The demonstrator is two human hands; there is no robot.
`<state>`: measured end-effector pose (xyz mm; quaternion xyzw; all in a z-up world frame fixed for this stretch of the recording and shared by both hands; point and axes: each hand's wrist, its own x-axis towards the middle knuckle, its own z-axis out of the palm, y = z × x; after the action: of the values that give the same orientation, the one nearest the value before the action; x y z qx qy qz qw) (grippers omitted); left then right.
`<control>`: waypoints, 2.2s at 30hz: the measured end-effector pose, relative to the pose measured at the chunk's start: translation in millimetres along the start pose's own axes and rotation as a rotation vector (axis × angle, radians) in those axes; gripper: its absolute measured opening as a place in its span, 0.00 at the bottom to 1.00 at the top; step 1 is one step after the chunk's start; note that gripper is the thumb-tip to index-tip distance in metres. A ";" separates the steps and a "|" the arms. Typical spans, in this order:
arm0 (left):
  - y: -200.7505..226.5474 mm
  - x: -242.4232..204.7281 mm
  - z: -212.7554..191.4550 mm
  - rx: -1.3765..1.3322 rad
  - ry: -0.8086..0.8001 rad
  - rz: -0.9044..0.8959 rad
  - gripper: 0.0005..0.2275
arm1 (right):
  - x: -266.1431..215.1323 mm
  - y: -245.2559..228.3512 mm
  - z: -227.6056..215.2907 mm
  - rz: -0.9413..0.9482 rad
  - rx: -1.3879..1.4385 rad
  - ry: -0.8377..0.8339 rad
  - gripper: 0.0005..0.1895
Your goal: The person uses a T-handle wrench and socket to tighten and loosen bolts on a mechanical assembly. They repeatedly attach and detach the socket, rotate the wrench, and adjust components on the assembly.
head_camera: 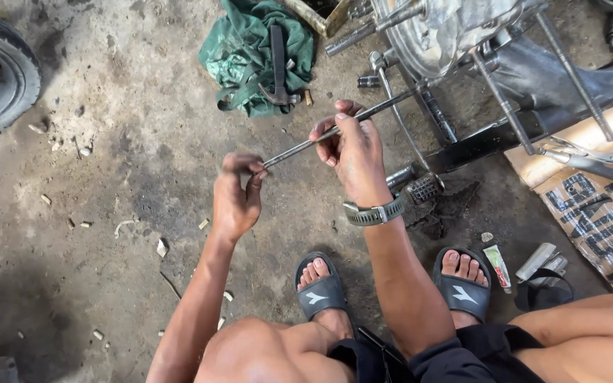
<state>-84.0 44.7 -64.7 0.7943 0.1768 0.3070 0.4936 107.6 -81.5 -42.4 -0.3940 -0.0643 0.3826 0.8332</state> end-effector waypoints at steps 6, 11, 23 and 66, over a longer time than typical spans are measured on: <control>16.4 1.1 4.2 0.425 0.118 0.453 0.05 | 1.8 -4.3 -5.9 -0.019 -0.016 0.024 0.08; 45.7 -10.3 12.1 0.214 0.101 -0.087 0.07 | 1.0 -8.4 -14.0 -0.017 0.012 0.035 0.07; 23.7 1.4 -6.2 0.470 0.025 0.344 0.39 | -3.6 -7.1 -13.9 -0.115 0.045 -0.003 0.09; 42.8 -4.3 16.3 0.099 0.061 -0.648 0.27 | -22.7 -11.2 -8.0 -0.204 -0.179 -0.139 0.09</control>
<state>-77.3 11.9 -33.2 0.7101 0.4498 0.1484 0.5209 101.6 -106.5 -35.5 -0.4306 -0.1955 0.3152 0.8228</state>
